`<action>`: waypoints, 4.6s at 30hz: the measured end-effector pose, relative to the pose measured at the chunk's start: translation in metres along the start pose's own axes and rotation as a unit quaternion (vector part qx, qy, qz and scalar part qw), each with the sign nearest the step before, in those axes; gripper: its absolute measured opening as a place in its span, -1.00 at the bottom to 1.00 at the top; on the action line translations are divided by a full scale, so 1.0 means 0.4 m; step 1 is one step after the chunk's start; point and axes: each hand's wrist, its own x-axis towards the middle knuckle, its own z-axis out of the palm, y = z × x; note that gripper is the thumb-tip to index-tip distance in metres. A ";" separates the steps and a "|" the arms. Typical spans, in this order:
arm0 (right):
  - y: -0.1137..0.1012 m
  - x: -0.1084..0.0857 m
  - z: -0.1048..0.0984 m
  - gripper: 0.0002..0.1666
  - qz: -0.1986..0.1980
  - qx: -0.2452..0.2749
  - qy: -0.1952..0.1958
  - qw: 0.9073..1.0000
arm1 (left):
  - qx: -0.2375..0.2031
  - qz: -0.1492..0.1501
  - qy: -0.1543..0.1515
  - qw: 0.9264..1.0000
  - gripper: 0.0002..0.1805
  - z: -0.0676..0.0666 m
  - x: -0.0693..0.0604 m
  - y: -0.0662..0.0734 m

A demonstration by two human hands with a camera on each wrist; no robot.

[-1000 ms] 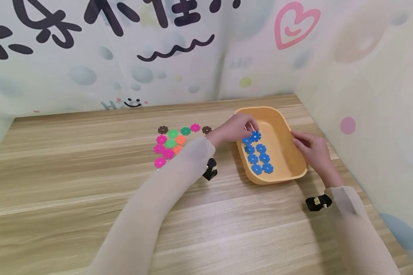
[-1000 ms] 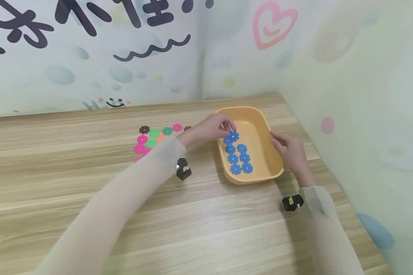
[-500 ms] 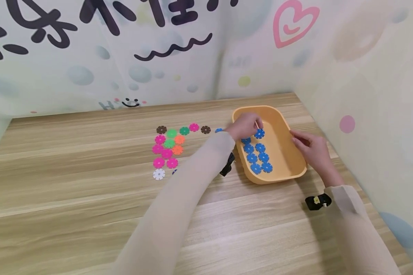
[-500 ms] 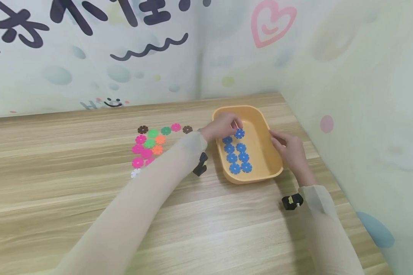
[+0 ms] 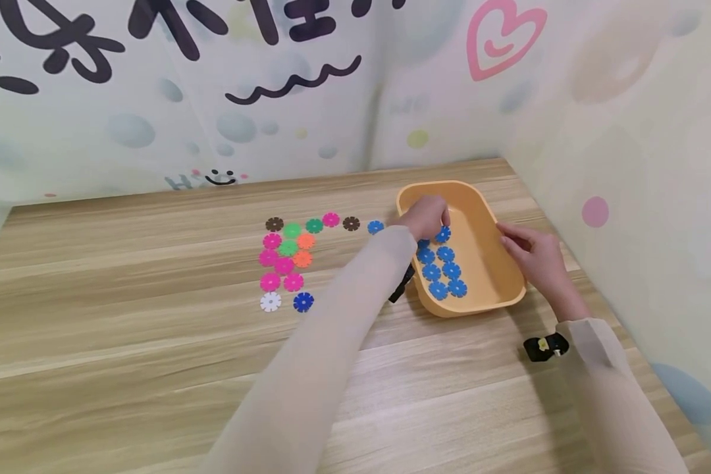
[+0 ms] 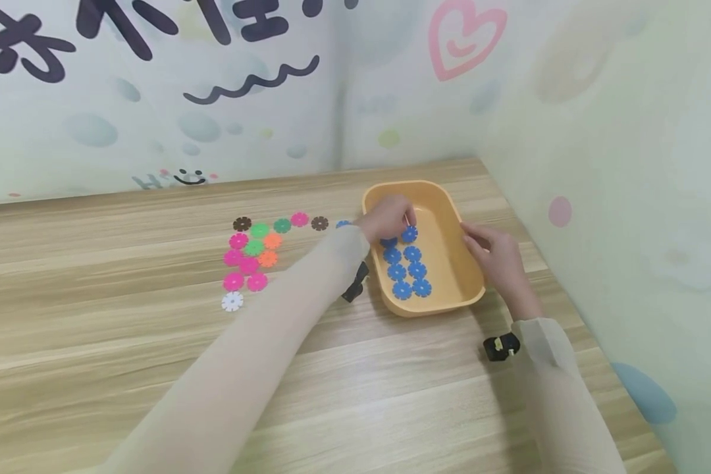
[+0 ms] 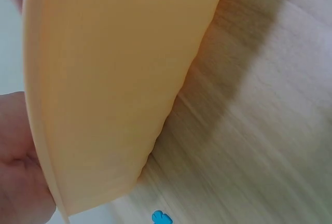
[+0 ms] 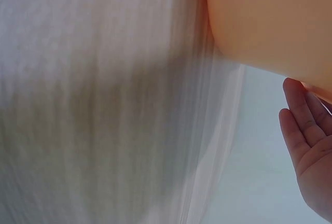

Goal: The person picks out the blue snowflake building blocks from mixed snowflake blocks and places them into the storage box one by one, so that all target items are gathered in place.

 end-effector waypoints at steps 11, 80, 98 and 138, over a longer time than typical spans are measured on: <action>0.012 0.000 0.002 -0.65 0.007 0.002 0.009 1.000 | 0.011 -0.027 0.001 1.000 -0.81 0.012 0.015 0.002; -0.004 -0.005 -0.009 -0.63 0.002 -0.011 -0.009 1.000 | -0.168 -0.034 0.121 0.978 -0.81 -0.084 -0.114 -0.247; 0.000 0.002 -0.001 -0.65 -0.009 -0.005 0.000 1.000 | -0.071 -0.051 0.064 0.994 -0.60 -0.067 -0.110 -0.285; -0.004 0.001 -0.002 -0.64 -0.004 -0.009 -0.007 1.000 | -0.075 0.031 0.069 0.994 -0.79 -0.112 -0.106 -0.226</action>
